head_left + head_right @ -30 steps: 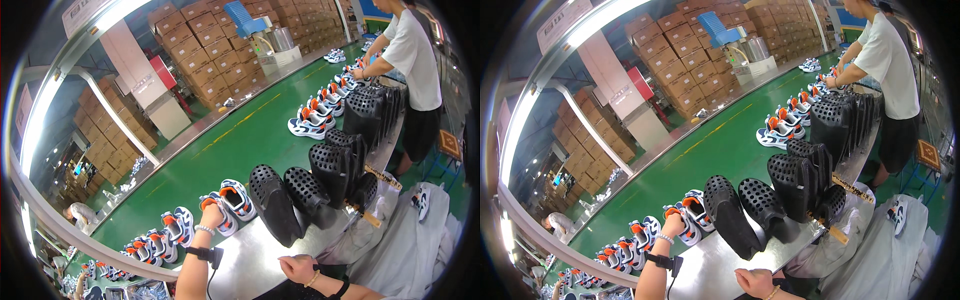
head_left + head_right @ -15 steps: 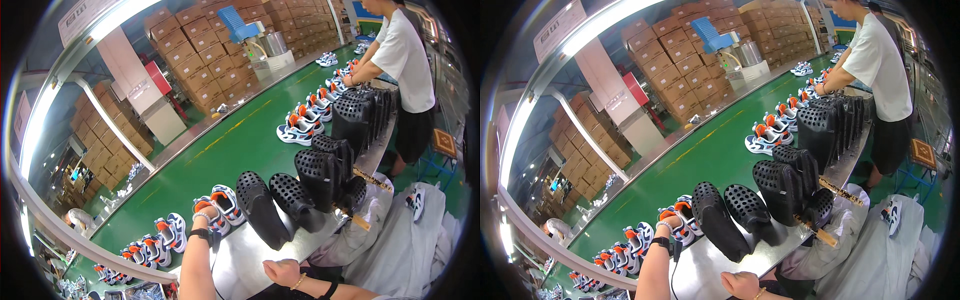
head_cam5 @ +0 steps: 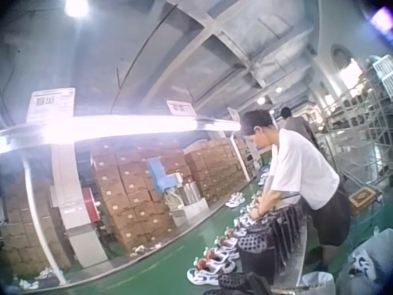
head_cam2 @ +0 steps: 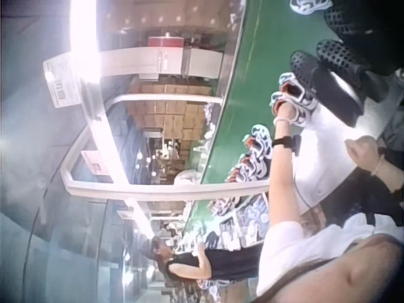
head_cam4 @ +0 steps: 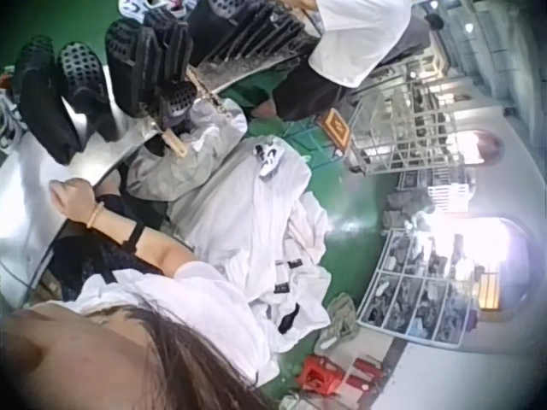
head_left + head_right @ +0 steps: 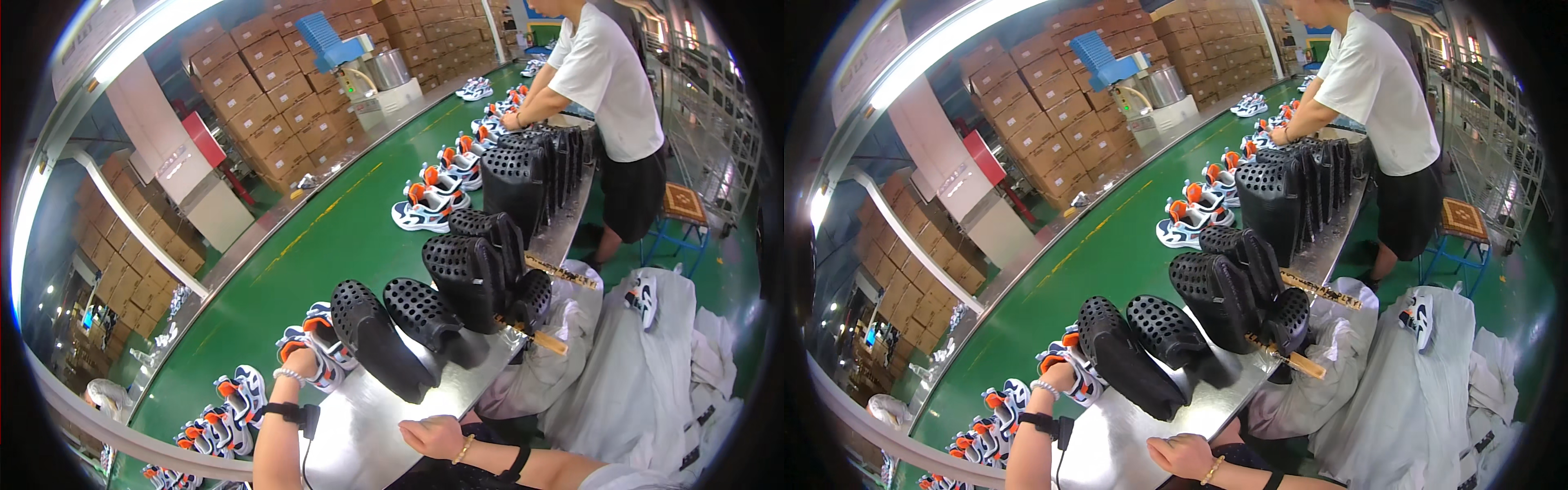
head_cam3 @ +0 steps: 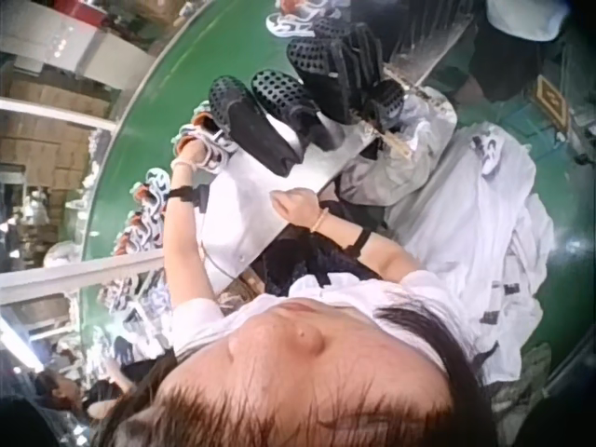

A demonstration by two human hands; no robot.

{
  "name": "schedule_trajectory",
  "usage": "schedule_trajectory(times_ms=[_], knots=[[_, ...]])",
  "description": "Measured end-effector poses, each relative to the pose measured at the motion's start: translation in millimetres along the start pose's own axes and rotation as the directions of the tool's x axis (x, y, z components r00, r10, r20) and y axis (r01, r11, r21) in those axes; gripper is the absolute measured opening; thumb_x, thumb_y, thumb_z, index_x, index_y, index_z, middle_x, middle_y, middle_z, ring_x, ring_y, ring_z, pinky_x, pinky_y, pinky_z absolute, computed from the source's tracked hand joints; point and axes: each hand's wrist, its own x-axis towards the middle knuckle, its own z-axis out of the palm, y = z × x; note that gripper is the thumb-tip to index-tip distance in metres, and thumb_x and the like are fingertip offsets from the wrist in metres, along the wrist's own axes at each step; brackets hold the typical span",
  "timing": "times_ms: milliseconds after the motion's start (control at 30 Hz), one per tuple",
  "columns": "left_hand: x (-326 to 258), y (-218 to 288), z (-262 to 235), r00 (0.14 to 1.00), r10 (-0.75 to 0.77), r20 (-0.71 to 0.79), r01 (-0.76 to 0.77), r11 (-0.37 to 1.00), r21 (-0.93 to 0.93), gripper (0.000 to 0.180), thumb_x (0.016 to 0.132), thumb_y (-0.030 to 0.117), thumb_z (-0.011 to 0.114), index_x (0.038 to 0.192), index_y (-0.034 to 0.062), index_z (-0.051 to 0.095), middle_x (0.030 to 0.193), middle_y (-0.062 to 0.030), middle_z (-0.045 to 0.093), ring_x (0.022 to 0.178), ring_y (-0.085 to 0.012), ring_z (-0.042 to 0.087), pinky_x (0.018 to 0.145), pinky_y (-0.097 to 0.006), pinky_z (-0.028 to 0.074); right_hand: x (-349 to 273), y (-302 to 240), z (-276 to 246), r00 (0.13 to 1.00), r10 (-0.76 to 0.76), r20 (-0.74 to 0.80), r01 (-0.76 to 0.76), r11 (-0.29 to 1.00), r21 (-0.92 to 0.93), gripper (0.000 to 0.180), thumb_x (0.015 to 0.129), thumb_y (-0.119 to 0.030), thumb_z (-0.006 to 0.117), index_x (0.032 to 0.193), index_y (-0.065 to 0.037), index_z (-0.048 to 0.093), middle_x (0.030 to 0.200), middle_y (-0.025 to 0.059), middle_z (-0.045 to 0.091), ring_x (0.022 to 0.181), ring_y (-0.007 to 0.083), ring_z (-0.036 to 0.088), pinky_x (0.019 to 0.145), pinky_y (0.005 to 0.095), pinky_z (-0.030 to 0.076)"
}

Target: Organizing and assembling shoes on a conveyor belt in a factory setting.

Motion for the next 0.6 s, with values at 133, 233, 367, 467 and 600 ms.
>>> schedule_trajectory(times_ms=[133,233,367,467,600], knots=[[-26,-9,2,0.982,0.152,0.111,-0.115,0.951,-0.289,0.022,0.074,0.009,0.055,0.088,0.0009,0.070,0.090,-0.0207,0.069,0.084,-0.0359,0.067,0.075,-0.043,0.052,-3,-3,-2,0.998,0.022,0.065,-0.025,0.999,0.037,0.008,0.083,-0.020,0.065,0.083,-0.013,0.063,0.048,0.0027,0.053,0.042,0.0196,0.055,0.044,0.0317,0.043],[-20,-12,17,0.965,0.257,0.043,-0.232,0.921,-0.314,0.020,0.075,0.009,0.056,0.087,0.0006,0.069,0.091,-0.0186,0.069,0.084,-0.0362,0.067,0.073,-0.042,0.052,6,-12,-17,0.974,0.162,0.160,-0.194,0.957,0.215,0.008,0.085,-0.020,0.064,0.088,-0.013,0.066,0.053,0.0047,0.057,0.045,0.0203,0.057,0.045,0.0318,0.044],[-16,-5,31,0.987,0.161,-0.019,-0.159,0.944,-0.289,0.019,0.075,0.008,0.056,0.086,0.0004,0.069,0.091,-0.0179,0.069,0.085,-0.0362,0.067,0.074,-0.042,0.052,69,-45,-94,0.987,-0.046,0.153,-0.007,0.945,0.327,0.014,0.083,-0.015,0.066,0.097,-0.010,0.068,0.060,0.0056,0.061,0.049,0.0198,0.059,0.049,0.0315,0.045],[-20,-3,32,0.995,0.060,-0.074,-0.078,0.960,-0.270,0.019,0.075,0.008,0.056,0.086,0.0003,0.069,0.092,-0.0174,0.069,0.085,-0.0361,0.067,0.075,-0.042,0.052,134,-42,-154,0.997,-0.039,-0.066,0.050,0.985,0.167,0.015,0.079,-0.011,0.069,0.093,-0.007,0.067,0.064,0.0051,0.060,0.049,0.0186,0.057,0.048,0.0294,0.044],[-34,1,14,0.982,-0.068,-0.174,0.025,0.970,-0.243,0.018,0.076,0.008,0.056,0.085,0.0001,0.069,0.093,-0.0168,0.069,0.086,-0.0360,0.067,0.076,-0.042,0.052,215,-11,-190,0.973,0.150,-0.177,-0.196,0.940,-0.281,0.024,0.084,-0.024,0.065,0.096,-0.003,0.062,0.071,0.0094,0.062,0.063,0.0269,0.062,0.060,0.0363,0.049]])
